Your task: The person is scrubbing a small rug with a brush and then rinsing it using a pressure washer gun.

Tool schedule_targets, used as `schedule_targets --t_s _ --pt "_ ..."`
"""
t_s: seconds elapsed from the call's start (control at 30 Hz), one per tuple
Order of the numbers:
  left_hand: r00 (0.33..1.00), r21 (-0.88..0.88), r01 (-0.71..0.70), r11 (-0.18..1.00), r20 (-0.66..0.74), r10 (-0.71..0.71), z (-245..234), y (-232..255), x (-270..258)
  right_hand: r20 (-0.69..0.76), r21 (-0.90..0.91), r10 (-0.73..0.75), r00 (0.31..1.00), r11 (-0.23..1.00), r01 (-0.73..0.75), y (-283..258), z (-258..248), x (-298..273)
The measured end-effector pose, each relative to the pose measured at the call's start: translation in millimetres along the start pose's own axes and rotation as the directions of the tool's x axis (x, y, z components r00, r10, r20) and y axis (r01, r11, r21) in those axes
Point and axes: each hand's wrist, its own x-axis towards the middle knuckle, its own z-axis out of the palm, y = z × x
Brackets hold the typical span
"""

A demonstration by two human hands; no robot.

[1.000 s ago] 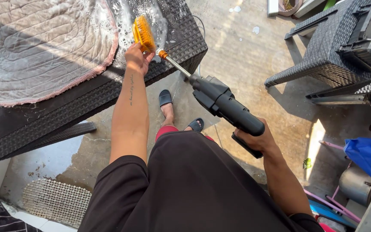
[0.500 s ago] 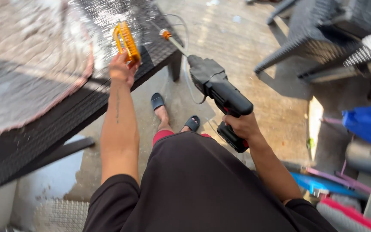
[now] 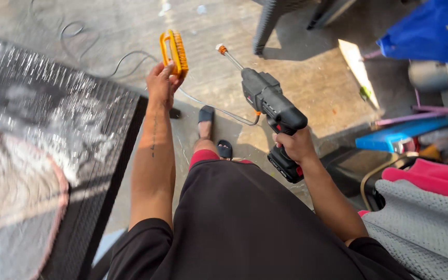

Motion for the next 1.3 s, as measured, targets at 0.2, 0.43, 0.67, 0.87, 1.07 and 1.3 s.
schedule_targets --t_s 0.2,0.43,0.67,0.87,1.07,1.3 --pt "0.986 0.136 0.123 0.983 0.097 -0.137 90.0 -34.0 89.7 -0.235 0.124 0.105 0.966 0.989 -0.077 -5.9 -31.0 24.4" --pt "0.982 0.330 0.187 0.925 -0.034 -0.186 145.0 -44.7 226.1 -0.314 0.332 0.162 0.935 0.942 -0.052 -32.6 -50.5 110.0" --pt "0.980 0.328 0.187 0.926 -0.003 -0.197 206.2 -31.6 306.4 -0.261 0.236 0.225 0.939 0.958 -0.164 -31.2 -69.3 202.2" --pt "0.976 0.286 0.213 0.934 -0.017 -0.217 281.0 -21.3 343.7 -0.221 0.237 0.179 0.959 0.963 -0.125 -53.9 -95.8 268.9" --pt "0.986 0.259 0.167 0.951 -0.036 -0.163 361.4 -6.2 392.9 -0.240 0.137 0.056 0.969 0.990 -0.024 -50.6 -166.5 339.9" --pt "0.989 0.186 0.134 0.973 0.034 -0.142 500.0 -50.9 508.2 -0.272 0.390 0.072 0.960 0.920 0.042 -75.9 -284.9 457.3"
